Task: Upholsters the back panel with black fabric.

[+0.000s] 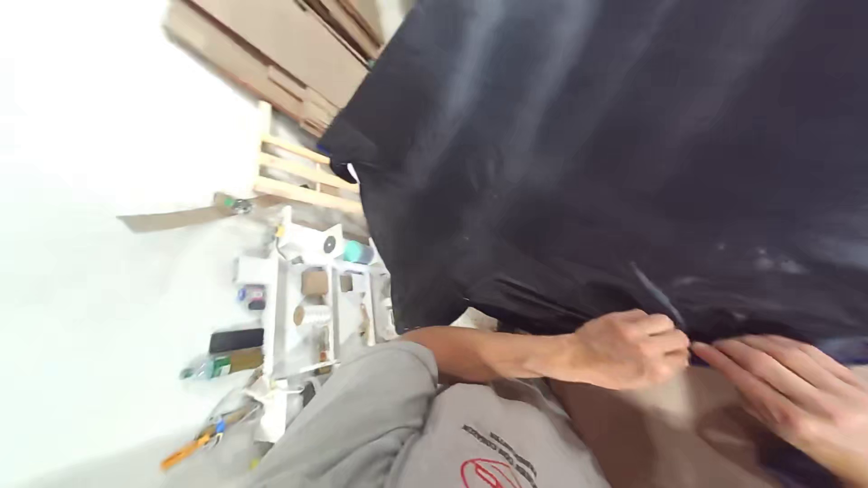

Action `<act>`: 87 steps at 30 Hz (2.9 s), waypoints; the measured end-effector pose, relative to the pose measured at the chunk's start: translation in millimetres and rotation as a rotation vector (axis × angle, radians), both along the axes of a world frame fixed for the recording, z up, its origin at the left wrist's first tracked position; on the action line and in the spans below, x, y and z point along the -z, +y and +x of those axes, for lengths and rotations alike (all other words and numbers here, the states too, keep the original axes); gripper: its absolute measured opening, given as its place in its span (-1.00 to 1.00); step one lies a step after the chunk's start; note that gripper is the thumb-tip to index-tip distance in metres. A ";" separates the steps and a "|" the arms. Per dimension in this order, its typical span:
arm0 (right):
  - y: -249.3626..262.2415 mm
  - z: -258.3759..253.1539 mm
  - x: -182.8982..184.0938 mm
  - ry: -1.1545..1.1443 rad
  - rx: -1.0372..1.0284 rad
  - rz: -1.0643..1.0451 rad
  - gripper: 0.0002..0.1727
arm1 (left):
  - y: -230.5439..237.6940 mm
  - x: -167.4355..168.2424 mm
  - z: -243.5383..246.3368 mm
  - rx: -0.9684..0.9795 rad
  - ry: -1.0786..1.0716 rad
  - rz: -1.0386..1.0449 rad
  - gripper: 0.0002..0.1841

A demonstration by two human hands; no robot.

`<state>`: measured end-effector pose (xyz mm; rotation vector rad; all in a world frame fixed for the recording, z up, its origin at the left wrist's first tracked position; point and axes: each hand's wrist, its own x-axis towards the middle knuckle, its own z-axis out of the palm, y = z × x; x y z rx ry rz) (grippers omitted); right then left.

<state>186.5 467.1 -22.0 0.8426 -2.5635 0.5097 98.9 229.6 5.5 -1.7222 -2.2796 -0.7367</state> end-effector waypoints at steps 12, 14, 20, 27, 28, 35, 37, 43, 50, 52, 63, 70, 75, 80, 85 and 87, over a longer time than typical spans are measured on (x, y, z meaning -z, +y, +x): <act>-11.9 5.0 -5.1 0.095 0.006 -0.012 -0.70 | -0.7 5.6 -2.6 0.019 -0.044 -0.043 -0.80; -13.0 4.3 -4.5 0.098 0.002 -0.014 -0.69 | -1.3 4.9 -5.4 0.041 -0.022 -0.054 -0.79; -13.1 6.9 -4.9 0.125 0.002 0.003 -0.68 | 2.4 -3.6 -14.8 0.165 0.031 -0.140 -0.78; -12.8 3.1 -7.0 0.132 -0.039 -0.009 -0.68 | 3.8 -10.0 -18.3 0.220 0.030 -0.203 -0.78; -13.2 2.7 -6.4 0.133 -0.040 -0.014 -0.69 | 3.7 -10.3 -18.7 0.225 0.029 -0.207 -0.77; -12.2 1.5 -8.2 0.075 -0.067 -0.028 -0.68 | 3.1 -21.5 -23.4 0.314 0.014 -0.276 -0.79; -11.1 -0.7 -9.3 0.054 -0.085 -0.034 -0.67 | 2.8 -23.0 -25.0 0.326 0.009 -0.269 -0.80; -12.0 7.0 -11.8 0.025 -0.030 -0.029 -0.67 | 4.2 -27.8 -25.7 0.380 -0.011 -0.382 -0.77; -10.4 11.0 -8.2 0.037 0.039 -0.005 -0.68 | 6.0 -41.0 -47.9 0.529 0.119 -0.575 -0.49; -8.8 14.9 -7.5 0.021 0.073 -0.006 -0.67 | 8.5 -43.8 -49.9 0.562 0.120 -0.610 -0.48; -17.0 19.8 2.8 0.095 0.220 -0.060 -0.72 | 20.5 -48.4 -66.1 0.711 0.107 -0.687 -0.48; -47.9 72.8 -52.4 -0.016 1.017 -0.190 -0.72 | 34.0 -62.5 -68.8 0.752 0.023 -0.849 -0.47; -170.3 182.9 -55.2 -0.588 1.928 -0.334 -0.42 | 40.4 -68.0 -72.7 0.767 -0.031 -0.947 -0.46; -226.3 224.8 -6.7 -0.859 2.082 -0.387 -0.02 | 42.1 -66.8 -77.2 0.821 -0.008 -0.932 -0.45; -225.9 224.7 -15.5 -1.014 2.131 -0.459 -0.10 | 43.8 -65.1 -83.2 0.852 -0.031 -0.937 -0.45; -222.7 207.3 -36.9 -0.988 2.159 -0.481 -0.22 | 45.9 -64.3 -85.8 0.858 -0.055 -0.946 -0.45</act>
